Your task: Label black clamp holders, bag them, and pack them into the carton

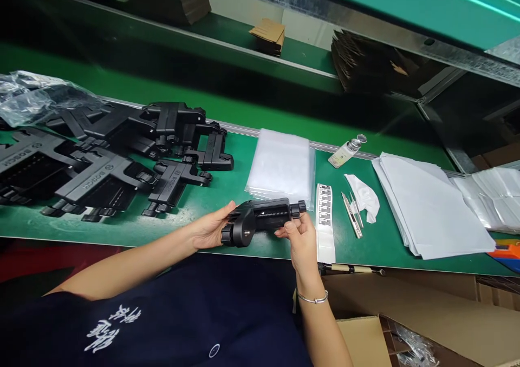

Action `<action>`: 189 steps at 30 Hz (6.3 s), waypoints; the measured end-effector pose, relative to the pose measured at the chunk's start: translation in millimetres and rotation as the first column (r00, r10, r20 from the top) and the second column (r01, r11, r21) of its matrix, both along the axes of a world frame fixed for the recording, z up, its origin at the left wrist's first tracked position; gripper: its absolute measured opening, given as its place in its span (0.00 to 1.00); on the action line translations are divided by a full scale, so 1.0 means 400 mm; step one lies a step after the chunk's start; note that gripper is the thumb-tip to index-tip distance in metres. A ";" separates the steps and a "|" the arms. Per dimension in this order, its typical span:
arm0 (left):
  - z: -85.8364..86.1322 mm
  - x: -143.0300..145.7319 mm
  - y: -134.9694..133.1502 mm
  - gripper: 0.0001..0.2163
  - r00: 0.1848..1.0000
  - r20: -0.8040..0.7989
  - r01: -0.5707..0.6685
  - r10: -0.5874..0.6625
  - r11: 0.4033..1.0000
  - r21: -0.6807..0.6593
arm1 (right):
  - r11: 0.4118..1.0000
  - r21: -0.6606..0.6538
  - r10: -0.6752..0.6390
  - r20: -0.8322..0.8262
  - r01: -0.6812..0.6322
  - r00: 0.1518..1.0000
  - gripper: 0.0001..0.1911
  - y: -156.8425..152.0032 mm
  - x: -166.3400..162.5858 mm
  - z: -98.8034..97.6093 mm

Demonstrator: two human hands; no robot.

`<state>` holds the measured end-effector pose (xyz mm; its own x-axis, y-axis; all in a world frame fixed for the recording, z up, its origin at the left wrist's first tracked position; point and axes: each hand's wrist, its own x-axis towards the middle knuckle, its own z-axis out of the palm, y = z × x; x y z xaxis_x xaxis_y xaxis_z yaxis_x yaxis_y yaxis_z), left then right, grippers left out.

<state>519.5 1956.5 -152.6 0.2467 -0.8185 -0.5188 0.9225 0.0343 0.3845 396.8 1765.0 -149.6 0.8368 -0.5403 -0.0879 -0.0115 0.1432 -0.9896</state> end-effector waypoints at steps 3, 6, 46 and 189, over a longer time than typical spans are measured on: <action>-0.024 0.019 -0.012 0.16 1.000 -0.014 0.002 -0.002 1.000 0.021 | 0.988 -0.153 -0.010 0.033 0.015 0.999 0.20 0.019 -0.008 0.015; -0.044 0.042 -0.045 0.18 0.999 -0.013 0.036 -0.035 0.995 0.089 | 0.867 -0.498 0.022 0.024 -0.007 0.999 0.20 0.059 -0.014 0.041; -0.106 -0.121 -0.465 0.21 0.020 0.953 0.027 -0.301 0.953 0.300 | 0.734 -0.671 -0.334 -0.487 -0.101 0.807 0.13 -0.372 -0.089 -0.123; -0.152 0.223 -0.297 0.14 -0.710 0.620 -0.025 -0.335 0.891 0.453 | 0.645 -0.754 0.061 -0.116 -0.128 0.991 0.16 -0.119 -0.120 -0.002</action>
<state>608.6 1837.5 -213.3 0.2103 -0.9709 0.1148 -0.9264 -0.1604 0.3407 348.8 1717.3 -150.3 0.8962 -0.3643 0.2532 -0.0582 -0.6624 -0.7469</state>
